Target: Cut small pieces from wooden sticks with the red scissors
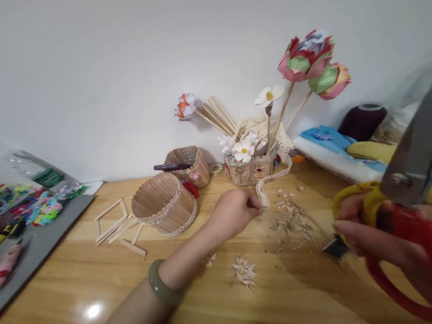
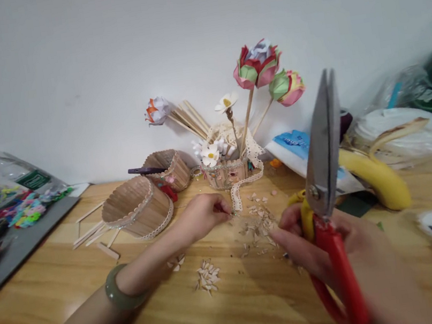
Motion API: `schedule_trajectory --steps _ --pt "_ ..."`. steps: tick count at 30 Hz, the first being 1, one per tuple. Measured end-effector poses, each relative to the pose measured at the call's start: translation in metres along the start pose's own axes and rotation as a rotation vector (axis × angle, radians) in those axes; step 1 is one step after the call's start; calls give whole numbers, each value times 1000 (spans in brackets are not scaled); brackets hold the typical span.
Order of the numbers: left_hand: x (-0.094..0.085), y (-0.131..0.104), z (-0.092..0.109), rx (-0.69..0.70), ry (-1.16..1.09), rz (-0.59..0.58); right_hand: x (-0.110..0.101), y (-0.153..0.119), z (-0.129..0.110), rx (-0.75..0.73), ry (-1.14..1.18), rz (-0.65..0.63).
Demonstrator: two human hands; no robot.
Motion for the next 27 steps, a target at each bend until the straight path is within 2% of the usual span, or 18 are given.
schedule_trajectory --steps 3,6,9,14,18,22,25,27 --pt "4 -14 13 -7 -211 8 14 5 -3 -11 69 -71" --pt "8 -33 25 -37 -778 18 22 5 -2 8 225 -24" --pt "14 -47 35 -53 -1000 -7 30 1 -2 23 303 -43" --pt "19 -56 39 -104 -1108 -24 32 -2 -13 -37 206 -98" --pt "21 -58 40 -69 -1152 -66 32 -2 -15 0 187 -141" --pt "22 -59 41 -56 -1180 -139 39 -2 -5 35 303 -233" --pt "24 -61 44 -49 -1206 -240 53 -4 5 -12 480 -375" --pt "27 -61 45 -56 -1228 -304 61 -6 13 7 642 -463"
Point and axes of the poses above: each hand's wrist, its own y-axis towards the middle knuckle, its own x-axis out of the palm, z = x × y, the point moved 7 cm from there along y, towards the middle knuckle, and after that the axes turned 5 degrees about -z, right-handed, at the moved point
